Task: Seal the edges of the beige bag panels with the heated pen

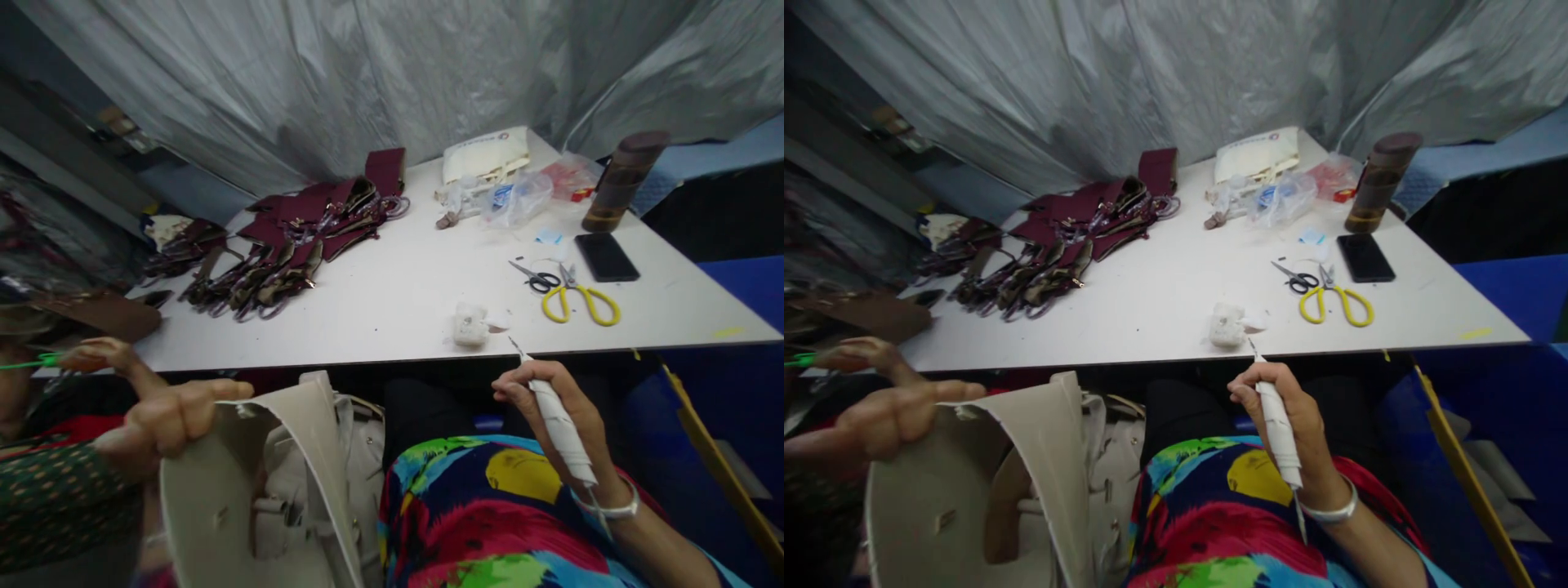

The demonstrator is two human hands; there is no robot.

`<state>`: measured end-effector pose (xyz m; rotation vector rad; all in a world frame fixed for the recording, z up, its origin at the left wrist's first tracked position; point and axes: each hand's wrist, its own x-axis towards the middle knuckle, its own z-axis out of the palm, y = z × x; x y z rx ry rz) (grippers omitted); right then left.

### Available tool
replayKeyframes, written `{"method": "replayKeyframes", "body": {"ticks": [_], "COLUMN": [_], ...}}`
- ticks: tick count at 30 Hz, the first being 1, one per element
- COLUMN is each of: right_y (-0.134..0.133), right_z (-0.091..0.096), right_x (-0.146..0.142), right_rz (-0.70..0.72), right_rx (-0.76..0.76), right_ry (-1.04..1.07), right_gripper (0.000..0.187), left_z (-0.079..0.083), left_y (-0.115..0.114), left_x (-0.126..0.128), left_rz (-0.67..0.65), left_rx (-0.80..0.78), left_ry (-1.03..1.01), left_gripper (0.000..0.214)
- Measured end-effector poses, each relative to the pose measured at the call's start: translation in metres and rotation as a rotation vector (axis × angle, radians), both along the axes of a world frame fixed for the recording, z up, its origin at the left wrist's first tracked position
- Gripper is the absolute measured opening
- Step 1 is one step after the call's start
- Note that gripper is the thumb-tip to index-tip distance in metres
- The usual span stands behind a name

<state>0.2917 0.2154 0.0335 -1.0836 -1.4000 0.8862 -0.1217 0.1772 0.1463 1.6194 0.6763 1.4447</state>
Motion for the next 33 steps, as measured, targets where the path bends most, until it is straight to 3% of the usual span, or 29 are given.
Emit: {"method": "replayKeyframes", "body": {"ticks": [2,4,6,8,10,12,16,21,27,30,33], "right_y": [0.0,0.002,0.006,0.01,0.014,0.015,0.015,0.017,0.023,0.025,0.026], "right_z": [0.0,0.006,0.016,0.026,0.034,0.038,0.034,0.026,0.019,0.012,0.003], "right_x": [-0.003,-0.008,-0.013,-0.019,-0.024,-0.028,-0.03,-0.03,-0.028,-0.027,-0.03], "right_rz": [0.099,0.206,0.316,0.431,0.517,0.552,0.535,0.458,0.446,0.439,0.404], "right_rx": [-0.005,0.04,0.097,0.116,0.064,-0.029,-0.144,-0.128,-0.012,-0.016,-0.074], "right_ry": [0.001,0.01,0.006,-0.02,-0.078,-0.142,-0.186,-0.252,-0.256,-0.234,-0.169], "right_gripper": [0.018,0.025,0.035,0.048,0.056,0.052,0.036,0.035,0.019,0.01,0.014], "left_z": [0.002,-0.009,-0.029,-0.052,-0.071,-0.085,-0.099,-0.108,-0.103,-0.1,-0.099], "left_y": [0.021,0.038,0.052,0.063,0.072,0.079,0.089,0.096,0.095,0.093,0.087], "left_x": [0.014,0.041,0.075,0.109,0.136,0.153,0.164,0.168,0.171,0.172,0.174], "left_rz": [-0.201,-0.253,-0.377,-0.411,-0.44,-0.458,-0.51,-0.482,-0.342,-0.29,-0.291], "left_rx": [0.054,-0.11,-0.239,-0.384,-0.47,-0.499,-0.503,-0.555,-0.715,-0.73,-0.708], "left_ry": [0.07,0.063,0.015,-0.074,-0.11,-0.128,-0.128,-0.112,0.03,0.034,-0.013], "left_gripper": [0.06,0.062,0.064,0.067,0.069,0.069,0.067,0.07,0.074,0.076,0.072]}}
